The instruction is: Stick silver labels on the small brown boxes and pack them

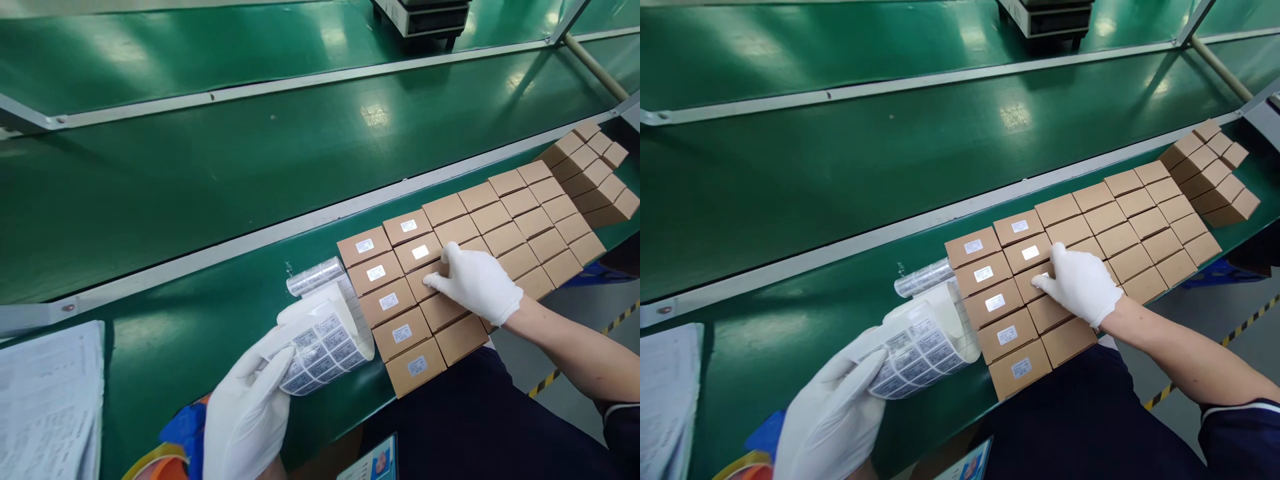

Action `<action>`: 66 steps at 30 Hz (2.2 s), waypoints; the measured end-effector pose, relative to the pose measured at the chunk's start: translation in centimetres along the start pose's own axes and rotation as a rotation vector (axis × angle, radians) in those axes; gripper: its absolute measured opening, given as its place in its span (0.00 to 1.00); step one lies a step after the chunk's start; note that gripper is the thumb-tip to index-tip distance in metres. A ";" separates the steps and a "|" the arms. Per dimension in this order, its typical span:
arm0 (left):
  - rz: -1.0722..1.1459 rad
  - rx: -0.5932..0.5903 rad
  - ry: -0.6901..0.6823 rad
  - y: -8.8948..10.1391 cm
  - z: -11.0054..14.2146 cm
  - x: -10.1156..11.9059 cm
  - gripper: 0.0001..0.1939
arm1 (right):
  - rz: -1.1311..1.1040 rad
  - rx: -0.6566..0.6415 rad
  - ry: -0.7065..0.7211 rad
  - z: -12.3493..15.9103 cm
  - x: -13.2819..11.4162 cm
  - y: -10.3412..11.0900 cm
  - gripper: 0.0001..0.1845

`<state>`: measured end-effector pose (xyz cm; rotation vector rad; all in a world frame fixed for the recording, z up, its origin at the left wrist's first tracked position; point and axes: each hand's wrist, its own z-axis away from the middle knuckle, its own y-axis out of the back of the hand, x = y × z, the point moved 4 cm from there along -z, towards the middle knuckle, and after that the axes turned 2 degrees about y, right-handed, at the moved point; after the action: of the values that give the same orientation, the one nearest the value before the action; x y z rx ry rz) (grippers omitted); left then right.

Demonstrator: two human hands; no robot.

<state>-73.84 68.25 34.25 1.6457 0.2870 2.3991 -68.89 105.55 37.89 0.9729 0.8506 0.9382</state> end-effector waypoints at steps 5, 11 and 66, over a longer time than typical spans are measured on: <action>0.081 0.022 0.009 0.3 1.5 0.4 0.24 | -0.077 0.158 0.013 1.4 1.0 1.8 0.12; 0.226 -0.063 -0.068 -1.7 4.2 2.6 0.25 | -0.782 0.124 0.586 4.1 -9.1 2.4 0.16; 0.280 -0.225 -0.166 -2.8 6.9 2.9 0.12 | -0.517 0.767 0.986 9.4 -13.6 -0.5 0.34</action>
<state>-68.24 72.04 38.44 1.8640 -0.2485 2.3552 -65.09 90.23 42.74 0.8028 2.2907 0.5918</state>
